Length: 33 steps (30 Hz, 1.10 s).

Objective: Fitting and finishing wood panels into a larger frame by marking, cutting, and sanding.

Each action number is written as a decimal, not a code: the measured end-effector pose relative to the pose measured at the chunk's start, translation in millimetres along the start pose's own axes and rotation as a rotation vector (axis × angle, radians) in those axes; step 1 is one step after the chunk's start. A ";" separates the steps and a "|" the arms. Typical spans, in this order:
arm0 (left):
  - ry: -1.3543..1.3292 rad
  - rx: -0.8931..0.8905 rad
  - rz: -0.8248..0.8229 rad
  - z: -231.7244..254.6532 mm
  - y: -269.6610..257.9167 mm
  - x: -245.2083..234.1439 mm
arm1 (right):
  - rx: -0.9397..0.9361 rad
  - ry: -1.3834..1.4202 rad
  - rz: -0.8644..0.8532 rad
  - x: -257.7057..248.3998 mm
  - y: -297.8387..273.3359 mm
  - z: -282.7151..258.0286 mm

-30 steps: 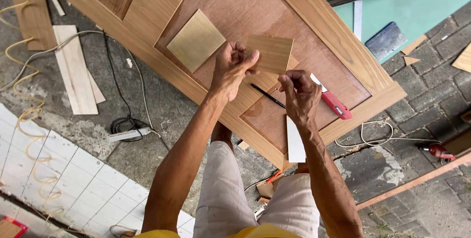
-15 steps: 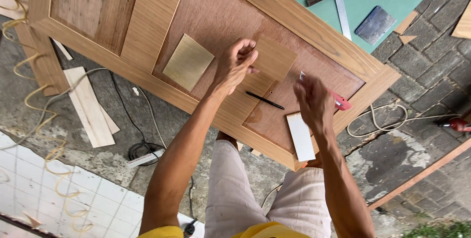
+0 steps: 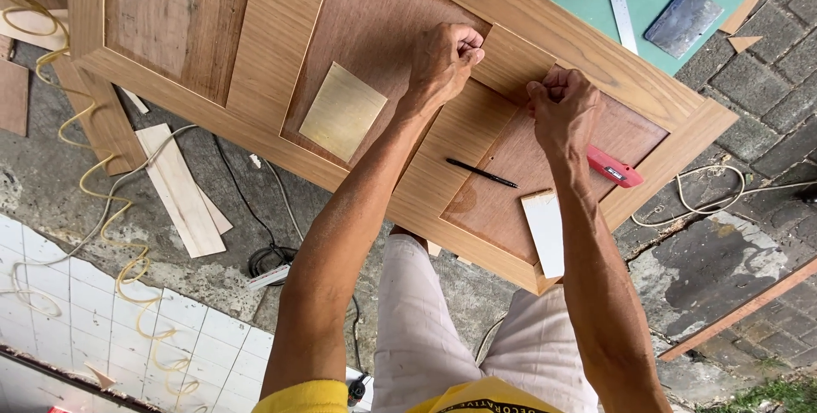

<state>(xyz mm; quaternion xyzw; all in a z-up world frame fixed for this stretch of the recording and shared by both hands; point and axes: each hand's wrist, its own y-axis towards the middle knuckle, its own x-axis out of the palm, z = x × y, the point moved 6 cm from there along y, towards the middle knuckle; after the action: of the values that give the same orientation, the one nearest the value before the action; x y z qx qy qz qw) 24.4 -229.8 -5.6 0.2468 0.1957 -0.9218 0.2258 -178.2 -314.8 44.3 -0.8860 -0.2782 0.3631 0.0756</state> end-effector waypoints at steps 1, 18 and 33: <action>0.000 -0.003 -0.001 -0.2 0.1 -1.2 | 0.001 0.000 -0.002 4.3 1.6 4.7; 0.028 0.019 -0.035 -7.0 4.8 3.2 | -0.027 0.207 -0.061 13.6 4.9 10.0; 0.050 0.012 -0.053 -9.2 12.2 5.2 | -0.060 0.060 -0.080 8.6 9.9 3.4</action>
<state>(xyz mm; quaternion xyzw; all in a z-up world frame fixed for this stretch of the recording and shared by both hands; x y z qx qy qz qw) 30.0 -237.2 -18.8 0.2659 0.2020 -0.9222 0.1950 -171.3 -318.5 33.3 -0.8865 -0.3220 0.3244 0.0716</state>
